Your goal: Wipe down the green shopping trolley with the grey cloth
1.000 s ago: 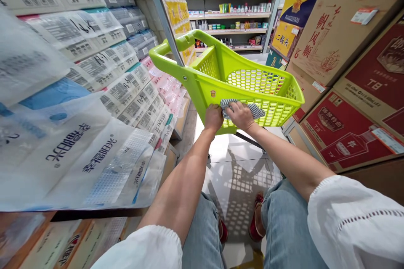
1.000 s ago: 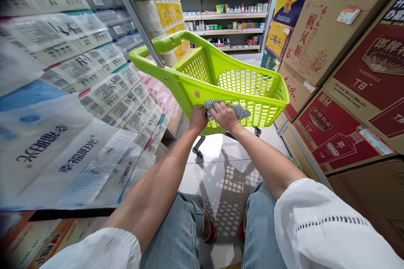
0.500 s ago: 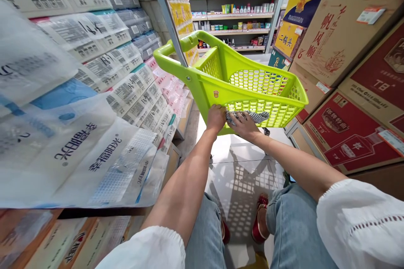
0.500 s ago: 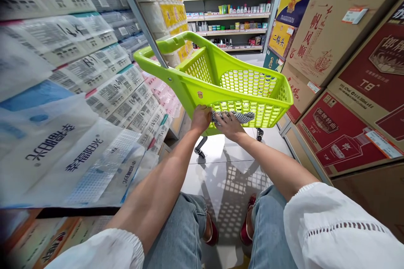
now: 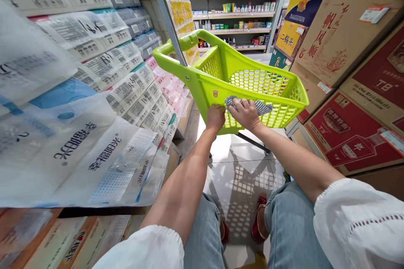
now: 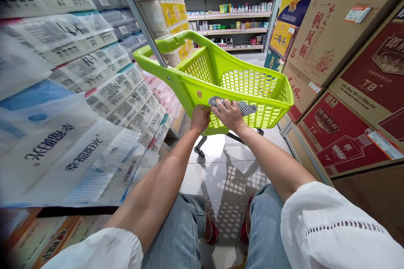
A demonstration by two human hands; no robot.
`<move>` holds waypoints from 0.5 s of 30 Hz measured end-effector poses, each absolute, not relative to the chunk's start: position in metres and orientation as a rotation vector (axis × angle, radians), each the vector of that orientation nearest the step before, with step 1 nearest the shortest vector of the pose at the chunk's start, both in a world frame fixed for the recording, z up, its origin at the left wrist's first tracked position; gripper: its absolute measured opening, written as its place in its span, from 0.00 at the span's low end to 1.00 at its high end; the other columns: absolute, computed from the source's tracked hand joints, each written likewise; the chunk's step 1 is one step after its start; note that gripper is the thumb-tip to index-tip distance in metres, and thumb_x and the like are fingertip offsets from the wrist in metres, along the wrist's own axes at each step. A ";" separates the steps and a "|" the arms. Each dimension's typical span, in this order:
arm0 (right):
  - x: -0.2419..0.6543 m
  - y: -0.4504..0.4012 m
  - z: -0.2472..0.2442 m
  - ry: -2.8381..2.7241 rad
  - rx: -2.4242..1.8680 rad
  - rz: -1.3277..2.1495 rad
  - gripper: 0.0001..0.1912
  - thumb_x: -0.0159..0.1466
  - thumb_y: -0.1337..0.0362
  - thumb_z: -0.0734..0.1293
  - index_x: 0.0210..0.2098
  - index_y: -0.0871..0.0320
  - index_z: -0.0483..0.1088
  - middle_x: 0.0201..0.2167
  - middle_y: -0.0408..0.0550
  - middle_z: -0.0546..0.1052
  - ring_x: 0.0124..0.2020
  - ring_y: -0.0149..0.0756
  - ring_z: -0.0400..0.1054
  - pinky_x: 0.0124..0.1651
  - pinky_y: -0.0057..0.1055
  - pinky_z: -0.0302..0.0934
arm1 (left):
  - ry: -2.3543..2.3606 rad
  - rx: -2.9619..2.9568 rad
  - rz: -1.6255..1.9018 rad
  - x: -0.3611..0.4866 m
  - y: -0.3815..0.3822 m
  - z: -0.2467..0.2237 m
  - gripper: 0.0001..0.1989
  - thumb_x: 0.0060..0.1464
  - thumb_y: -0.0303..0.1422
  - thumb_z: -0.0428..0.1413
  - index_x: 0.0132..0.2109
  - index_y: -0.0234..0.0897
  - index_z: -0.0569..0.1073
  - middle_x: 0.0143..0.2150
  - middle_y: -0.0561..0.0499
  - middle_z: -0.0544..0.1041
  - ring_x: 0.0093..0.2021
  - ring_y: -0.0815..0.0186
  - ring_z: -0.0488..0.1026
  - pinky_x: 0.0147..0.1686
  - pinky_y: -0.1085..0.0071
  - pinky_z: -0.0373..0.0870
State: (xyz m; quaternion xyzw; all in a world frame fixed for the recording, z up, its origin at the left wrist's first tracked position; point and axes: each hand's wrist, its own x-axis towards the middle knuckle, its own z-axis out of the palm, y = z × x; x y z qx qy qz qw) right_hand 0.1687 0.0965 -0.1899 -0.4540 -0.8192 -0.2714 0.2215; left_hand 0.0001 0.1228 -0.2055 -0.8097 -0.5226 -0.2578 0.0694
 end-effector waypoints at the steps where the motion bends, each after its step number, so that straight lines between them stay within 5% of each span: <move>1: 0.167 0.096 -0.197 -2.303 -1.245 -0.751 0.18 0.69 0.63 0.53 0.54 0.50 0.66 0.58 0.53 0.66 0.50 0.46 0.57 0.46 0.42 0.47 | -1.570 -2.440 -0.774 -0.001 0.123 -0.206 0.15 0.60 0.30 0.45 0.34 0.34 0.75 0.35 0.42 0.74 0.40 0.57 0.68 0.41 0.63 0.63; 9: 0.168 0.087 -0.253 -2.596 -1.119 -0.731 0.18 0.69 0.67 0.51 0.49 0.55 0.69 0.56 0.53 0.68 0.47 0.43 0.59 0.44 0.41 0.49 | -1.548 -2.428 -0.740 -0.003 0.126 -0.208 0.17 0.62 0.32 0.42 0.38 0.34 0.76 0.36 0.43 0.74 0.41 0.58 0.67 0.42 0.64 0.62; 15: 0.173 0.093 -0.217 -2.463 -1.181 -0.773 0.18 0.69 0.66 0.52 0.51 0.55 0.68 0.54 0.55 0.69 0.46 0.42 0.59 0.44 0.39 0.49 | -1.530 -2.426 -0.735 -0.003 0.126 -0.208 0.16 0.62 0.31 0.43 0.38 0.35 0.76 0.35 0.43 0.74 0.39 0.59 0.67 0.40 0.64 0.61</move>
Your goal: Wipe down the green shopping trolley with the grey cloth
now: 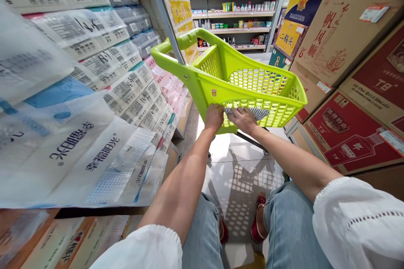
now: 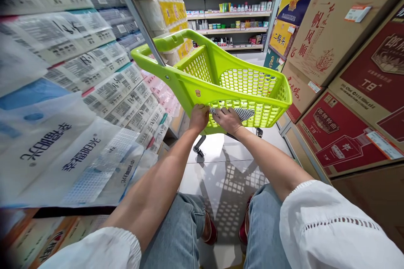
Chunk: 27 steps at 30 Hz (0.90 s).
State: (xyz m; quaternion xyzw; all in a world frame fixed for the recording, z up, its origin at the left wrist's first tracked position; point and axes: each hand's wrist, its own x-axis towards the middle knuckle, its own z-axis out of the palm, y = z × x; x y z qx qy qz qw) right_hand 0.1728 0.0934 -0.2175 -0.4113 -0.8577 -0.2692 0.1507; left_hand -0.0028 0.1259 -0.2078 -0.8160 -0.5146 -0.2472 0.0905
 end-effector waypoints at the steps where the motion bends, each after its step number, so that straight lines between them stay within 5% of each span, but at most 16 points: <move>1: 0.173 0.096 -0.206 -2.396 -1.206 -0.791 0.17 0.69 0.65 0.52 0.51 0.55 0.68 0.55 0.55 0.68 0.47 0.43 0.59 0.44 0.39 0.48 | -1.535 -2.422 -0.735 -0.003 0.126 -0.208 0.16 0.62 0.31 0.43 0.38 0.35 0.75 0.35 0.43 0.74 0.39 0.59 0.66 0.40 0.64 0.61; 7: 0.168 0.106 -0.174 -2.136 -1.279 -0.813 0.17 0.69 0.63 0.53 0.53 0.53 0.66 0.59 0.55 0.64 0.51 0.45 0.57 0.47 0.42 0.48 | -1.546 -2.406 -0.736 -0.003 0.128 -0.209 0.17 0.63 0.32 0.42 0.38 0.35 0.75 0.36 0.43 0.74 0.40 0.58 0.66 0.39 0.64 0.60; 17: 0.175 0.087 -0.250 -2.632 -1.149 -0.699 0.17 0.69 0.67 0.53 0.48 0.56 0.70 0.56 0.55 0.68 0.47 0.43 0.61 0.44 0.41 0.51 | -1.533 -2.427 -0.689 -0.004 0.126 -0.206 0.18 0.63 0.32 0.41 0.41 0.33 0.75 0.37 0.41 0.74 0.40 0.57 0.66 0.41 0.62 0.62; 27: 0.193 0.098 -0.179 -2.170 -1.270 -0.836 0.15 0.68 0.63 0.55 0.50 0.53 0.69 0.56 0.55 0.68 0.48 0.43 0.58 0.46 0.40 0.48 | -1.602 -2.393 -0.719 -0.003 0.124 -0.206 0.18 0.63 0.33 0.42 0.42 0.32 0.76 0.38 0.40 0.76 0.41 0.56 0.68 0.41 0.62 0.64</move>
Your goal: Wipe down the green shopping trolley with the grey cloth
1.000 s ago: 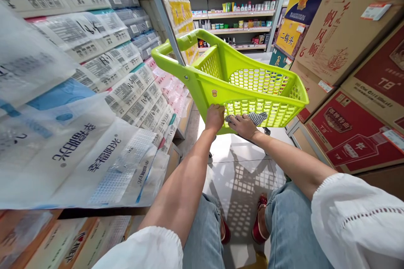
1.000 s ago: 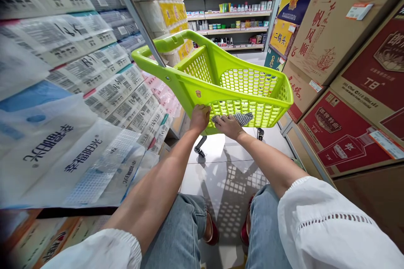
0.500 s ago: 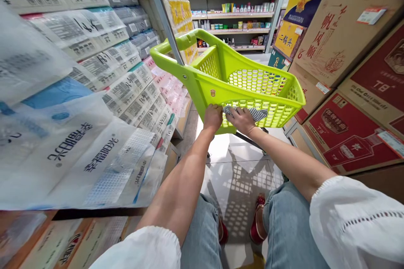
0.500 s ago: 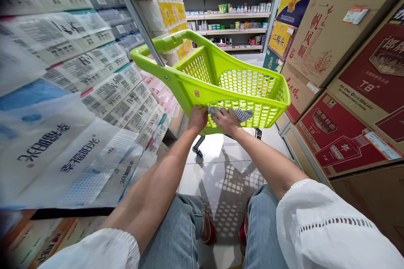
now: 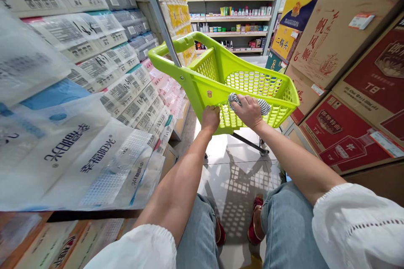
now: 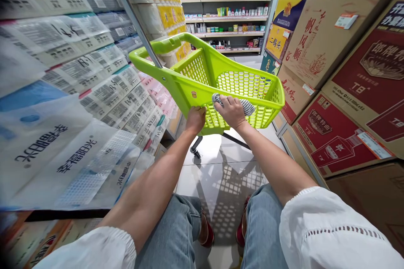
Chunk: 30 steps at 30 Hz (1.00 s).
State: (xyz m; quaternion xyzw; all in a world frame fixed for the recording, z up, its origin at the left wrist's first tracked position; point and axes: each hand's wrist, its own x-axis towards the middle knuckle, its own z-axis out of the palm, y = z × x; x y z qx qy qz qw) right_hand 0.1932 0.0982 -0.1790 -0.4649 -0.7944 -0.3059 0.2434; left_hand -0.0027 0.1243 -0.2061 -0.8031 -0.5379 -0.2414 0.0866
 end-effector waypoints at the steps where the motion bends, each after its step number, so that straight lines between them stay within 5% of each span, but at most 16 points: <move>1: 0.195 0.097 -0.175 -2.156 -1.274 -0.827 0.15 0.68 0.62 0.56 0.50 0.53 0.68 0.56 0.55 0.67 0.49 0.43 0.58 0.47 0.40 0.48 | -1.600 -2.378 -0.737 -0.002 0.122 -0.206 0.18 0.63 0.33 0.41 0.44 0.32 0.75 0.39 0.40 0.76 0.42 0.56 0.68 0.41 0.62 0.64; 10: 0.202 0.080 -0.180 -2.161 -1.315 -0.764 0.22 0.63 0.54 0.59 0.54 0.55 0.66 0.58 0.58 0.64 0.52 0.51 0.56 0.49 0.43 0.48 | -1.454 -2.403 -0.698 0.044 0.110 -0.212 0.15 0.62 0.31 0.42 0.41 0.34 0.74 0.39 0.41 0.75 0.44 0.56 0.69 0.46 0.61 0.62; 18: 0.216 0.092 -0.171 -2.174 -1.245 -0.808 0.19 0.66 0.59 0.57 0.56 0.53 0.65 0.60 0.54 0.64 0.53 0.46 0.57 0.50 0.41 0.48 | -1.534 -2.423 -0.696 0.060 0.129 -0.212 0.15 0.61 0.28 0.41 0.44 0.34 0.73 0.41 0.41 0.75 0.45 0.54 0.68 0.45 0.60 0.61; 30: 0.220 0.099 -0.242 -2.341 -1.275 -0.777 0.17 0.68 0.63 0.56 0.52 0.47 0.68 0.57 0.49 0.67 0.46 0.42 0.60 0.44 0.40 0.49 | -1.543 -2.441 -0.771 0.058 0.138 -0.215 0.15 0.63 0.32 0.41 0.43 0.34 0.73 0.43 0.41 0.75 0.47 0.55 0.68 0.47 0.61 0.61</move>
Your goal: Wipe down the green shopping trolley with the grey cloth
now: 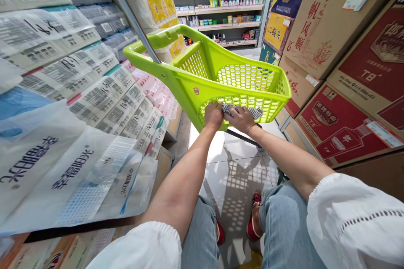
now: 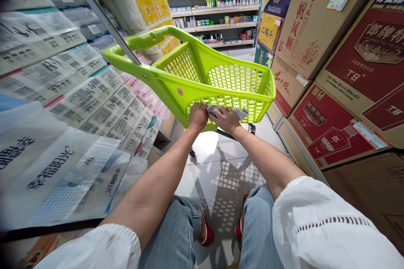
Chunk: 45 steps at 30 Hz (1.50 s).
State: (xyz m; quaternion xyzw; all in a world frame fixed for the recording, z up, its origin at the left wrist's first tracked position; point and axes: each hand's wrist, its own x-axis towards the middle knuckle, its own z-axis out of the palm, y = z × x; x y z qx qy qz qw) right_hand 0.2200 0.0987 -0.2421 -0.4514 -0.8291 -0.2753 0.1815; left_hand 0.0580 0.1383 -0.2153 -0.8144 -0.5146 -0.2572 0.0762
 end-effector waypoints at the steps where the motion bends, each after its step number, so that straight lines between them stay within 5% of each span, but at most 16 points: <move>1: 0.220 0.096 -0.247 -2.394 -1.259 -0.749 0.16 0.68 0.64 0.55 0.51 0.48 0.68 0.57 0.50 0.68 0.46 0.41 0.61 0.43 0.39 0.49 | -1.552 -2.433 -0.763 0.059 0.138 -0.215 0.17 0.63 0.33 0.40 0.43 0.35 0.73 0.42 0.41 0.75 0.47 0.55 0.68 0.47 0.61 0.61; 6: 0.221 0.091 -0.252 -2.521 -1.197 -0.635 0.15 0.68 0.65 0.56 0.48 0.51 0.71 0.55 0.51 0.69 0.45 0.39 0.62 0.44 0.37 0.51 | -1.595 -2.386 -0.716 0.062 0.135 -0.212 0.19 0.65 0.34 0.37 0.42 0.35 0.73 0.41 0.40 0.75 0.46 0.55 0.68 0.46 0.61 0.60; 15: 0.226 0.100 -0.171 -2.075 -1.346 -0.774 0.18 0.68 0.60 0.54 0.53 0.52 0.68 0.58 0.54 0.65 0.49 0.44 0.59 0.48 0.41 0.50 | -1.607 -2.330 -0.742 0.062 0.128 -0.207 0.18 0.63 0.34 0.40 0.39 0.36 0.74 0.39 0.42 0.76 0.45 0.56 0.68 0.45 0.62 0.61; 23: 0.220 0.099 -0.232 -2.282 -1.275 -0.733 0.16 0.68 0.63 0.56 0.50 0.46 0.69 0.57 0.48 0.67 0.46 0.41 0.60 0.45 0.40 0.50 | -1.574 -2.405 -0.708 0.058 0.131 -0.205 0.14 0.60 0.32 0.44 0.39 0.34 0.74 0.41 0.40 0.76 0.45 0.54 0.69 0.45 0.61 0.61; 28: 0.228 0.081 -0.262 -2.564 -1.129 -0.689 0.15 0.68 0.66 0.56 0.48 0.50 0.70 0.55 0.49 0.69 0.46 0.40 0.61 0.43 0.38 0.51 | -1.553 -2.387 -0.719 0.056 0.132 -0.207 0.20 0.64 0.34 0.38 0.38 0.35 0.74 0.39 0.40 0.75 0.44 0.55 0.69 0.45 0.61 0.60; 39: 0.223 0.104 -0.187 -2.110 -1.348 -0.805 0.17 0.69 0.62 0.53 0.51 0.49 0.69 0.56 0.53 0.66 0.48 0.44 0.60 0.47 0.40 0.51 | -1.569 -2.378 -0.756 0.055 0.130 -0.207 0.19 0.64 0.34 0.39 0.40 0.35 0.73 0.39 0.41 0.75 0.44 0.55 0.68 0.45 0.61 0.60; 45: 0.215 0.093 -0.214 -2.301 -1.309 -0.729 0.16 0.68 0.64 0.54 0.50 0.49 0.69 0.57 0.51 0.67 0.46 0.42 0.61 0.44 0.39 0.51 | -1.568 -2.399 -0.721 0.051 0.132 -0.207 0.16 0.62 0.32 0.41 0.39 0.35 0.74 0.40 0.41 0.76 0.44 0.56 0.68 0.46 0.62 0.60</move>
